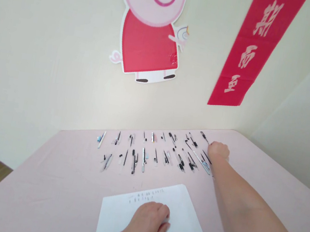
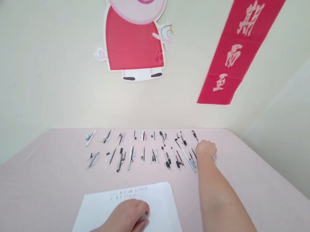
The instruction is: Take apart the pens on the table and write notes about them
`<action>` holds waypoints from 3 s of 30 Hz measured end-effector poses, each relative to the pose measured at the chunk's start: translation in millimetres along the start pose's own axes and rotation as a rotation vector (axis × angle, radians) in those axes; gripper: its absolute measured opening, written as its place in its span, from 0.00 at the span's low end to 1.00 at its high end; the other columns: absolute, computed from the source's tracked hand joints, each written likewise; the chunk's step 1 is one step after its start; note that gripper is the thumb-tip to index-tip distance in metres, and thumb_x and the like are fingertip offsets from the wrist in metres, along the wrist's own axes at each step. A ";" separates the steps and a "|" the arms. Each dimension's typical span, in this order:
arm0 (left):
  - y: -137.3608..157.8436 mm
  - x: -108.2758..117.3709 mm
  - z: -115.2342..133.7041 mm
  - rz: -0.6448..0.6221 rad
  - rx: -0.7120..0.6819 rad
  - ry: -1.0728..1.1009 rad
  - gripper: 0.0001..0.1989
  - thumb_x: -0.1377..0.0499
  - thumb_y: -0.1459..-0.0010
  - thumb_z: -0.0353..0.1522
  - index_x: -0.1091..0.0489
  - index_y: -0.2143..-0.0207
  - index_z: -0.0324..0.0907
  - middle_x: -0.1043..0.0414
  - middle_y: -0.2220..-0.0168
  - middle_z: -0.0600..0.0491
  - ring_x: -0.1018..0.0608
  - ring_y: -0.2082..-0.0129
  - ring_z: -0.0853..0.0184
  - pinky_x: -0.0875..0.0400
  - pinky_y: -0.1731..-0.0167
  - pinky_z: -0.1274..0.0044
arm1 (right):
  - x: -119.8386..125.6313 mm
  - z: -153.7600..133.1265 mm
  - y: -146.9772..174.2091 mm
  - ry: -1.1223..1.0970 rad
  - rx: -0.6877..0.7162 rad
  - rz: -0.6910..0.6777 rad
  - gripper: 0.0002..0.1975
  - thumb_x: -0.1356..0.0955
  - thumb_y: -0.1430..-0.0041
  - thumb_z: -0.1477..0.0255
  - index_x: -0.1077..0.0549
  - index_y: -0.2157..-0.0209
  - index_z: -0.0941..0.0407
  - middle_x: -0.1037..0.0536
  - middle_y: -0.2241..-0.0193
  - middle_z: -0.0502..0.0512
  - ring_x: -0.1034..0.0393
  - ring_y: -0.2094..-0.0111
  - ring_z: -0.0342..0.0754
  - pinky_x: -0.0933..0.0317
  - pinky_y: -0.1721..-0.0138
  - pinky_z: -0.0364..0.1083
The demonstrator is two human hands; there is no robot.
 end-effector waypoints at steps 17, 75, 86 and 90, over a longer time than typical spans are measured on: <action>-0.5 0.1 0.2 -0.025 0.013 -0.006 0.05 0.47 0.44 0.31 0.36 0.63 0.45 0.28 0.62 0.53 0.28 0.62 0.63 0.36 0.61 0.72 | 0.4 5.2 6.2 0.017 0.057 0.057 0.18 0.41 0.46 0.78 0.23 0.59 0.63 0.26 0.59 0.72 0.34 0.54 0.61 0.39 0.59 0.54; 20.3 30.7 14.4 0.047 -0.091 0.053 0.07 0.48 0.42 0.30 0.32 0.63 0.45 0.30 0.64 0.53 0.29 0.63 0.66 0.36 0.62 0.76 | 5.2 -33.6 210.9 -1.005 0.464 -0.838 0.08 0.31 0.58 0.69 0.34 0.77 0.58 0.39 0.84 0.43 0.48 0.82 0.38 0.55 0.81 0.39; 8.8 48.1 -30.0 0.201 0.202 -0.245 0.09 0.52 0.42 0.26 0.32 0.66 0.40 0.33 0.63 0.48 0.31 0.61 0.62 0.38 0.59 0.72 | 5.4 -32.9 210.2 -0.861 0.474 -0.788 0.04 0.33 0.58 0.75 0.33 0.77 0.58 0.37 0.83 0.45 0.45 0.81 0.38 0.53 0.79 0.39; 11.1 50.3 -45.9 0.135 0.351 -0.332 0.08 0.52 0.42 0.29 0.33 0.66 0.39 0.32 0.63 0.46 0.31 0.61 0.60 0.39 0.59 0.71 | 10.9 -34.9 210.5 -0.851 0.490 -0.699 0.03 0.33 0.58 0.76 0.33 0.78 0.58 0.35 0.81 0.46 0.43 0.79 0.40 0.50 0.77 0.40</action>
Point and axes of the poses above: each hand's wrist, its own y-axis away from the middle knuckle, its own x-axis out of the back of the hand, z = x × y, the point moved 3 cm from there along -y, towards the middle knuckle
